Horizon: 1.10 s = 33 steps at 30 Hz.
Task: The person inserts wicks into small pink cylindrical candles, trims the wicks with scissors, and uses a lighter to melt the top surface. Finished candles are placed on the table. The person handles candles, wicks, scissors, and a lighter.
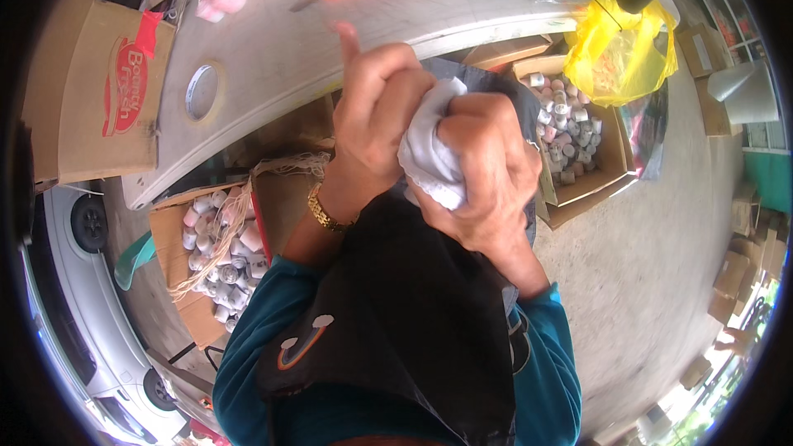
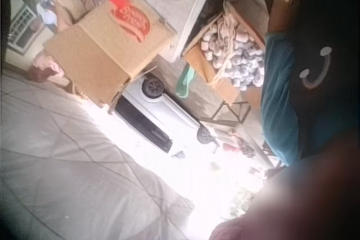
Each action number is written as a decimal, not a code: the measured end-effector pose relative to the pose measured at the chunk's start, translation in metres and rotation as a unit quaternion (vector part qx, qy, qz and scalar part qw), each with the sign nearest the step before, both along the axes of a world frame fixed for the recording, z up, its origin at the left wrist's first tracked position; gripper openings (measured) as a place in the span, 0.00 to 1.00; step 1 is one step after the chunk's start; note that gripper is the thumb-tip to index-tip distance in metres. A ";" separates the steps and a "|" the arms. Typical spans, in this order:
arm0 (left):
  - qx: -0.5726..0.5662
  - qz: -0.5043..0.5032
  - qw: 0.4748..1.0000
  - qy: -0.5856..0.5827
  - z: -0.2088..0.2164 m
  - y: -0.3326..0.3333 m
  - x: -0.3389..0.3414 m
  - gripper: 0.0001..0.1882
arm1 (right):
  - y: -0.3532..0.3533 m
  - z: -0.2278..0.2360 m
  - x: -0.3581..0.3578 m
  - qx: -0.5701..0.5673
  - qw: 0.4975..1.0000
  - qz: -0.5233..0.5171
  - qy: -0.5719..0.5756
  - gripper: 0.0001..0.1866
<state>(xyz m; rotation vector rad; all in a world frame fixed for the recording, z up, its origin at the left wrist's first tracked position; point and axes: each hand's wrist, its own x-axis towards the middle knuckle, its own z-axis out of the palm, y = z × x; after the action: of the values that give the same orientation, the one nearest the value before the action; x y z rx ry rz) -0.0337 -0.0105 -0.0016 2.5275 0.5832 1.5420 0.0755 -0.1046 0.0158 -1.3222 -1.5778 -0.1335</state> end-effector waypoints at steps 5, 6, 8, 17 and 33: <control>0.044 -0.051 0.997 0.031 0.002 -0.009 -0.001 0.07 | 0.031 -0.006 0.018 -0.071 0.982 -0.140 0.107 0.15; 0.058 -0.055 0.997 0.023 0.005 -0.013 -0.002 0.07 | 0.039 -0.007 0.022 -0.078 0.977 -0.174 0.093 0.15; 0.041 -0.099 0.994 -0.017 0.010 -0.028 -0.002 0.08 | 0.051 -0.012 0.025 -0.104 0.971 -0.201 0.079 0.17; -0.038 -0.115 0.986 -0.112 0.019 0.000 -0.004 0.12 | 0.033 -0.061 -0.038 -0.231 0.953 0.112 0.162 0.15; -0.025 -0.033 0.994 -0.102 0.003 0.017 -0.006 0.22 | 0.034 -0.109 -0.043 -0.194 0.948 0.218 0.123 0.17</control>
<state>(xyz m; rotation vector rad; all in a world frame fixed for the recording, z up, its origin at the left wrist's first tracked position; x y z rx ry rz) -0.0394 0.0060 0.0018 2.2900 0.4992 1.7116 0.0321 -0.0709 -0.0936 -1.1867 -1.6883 0.6229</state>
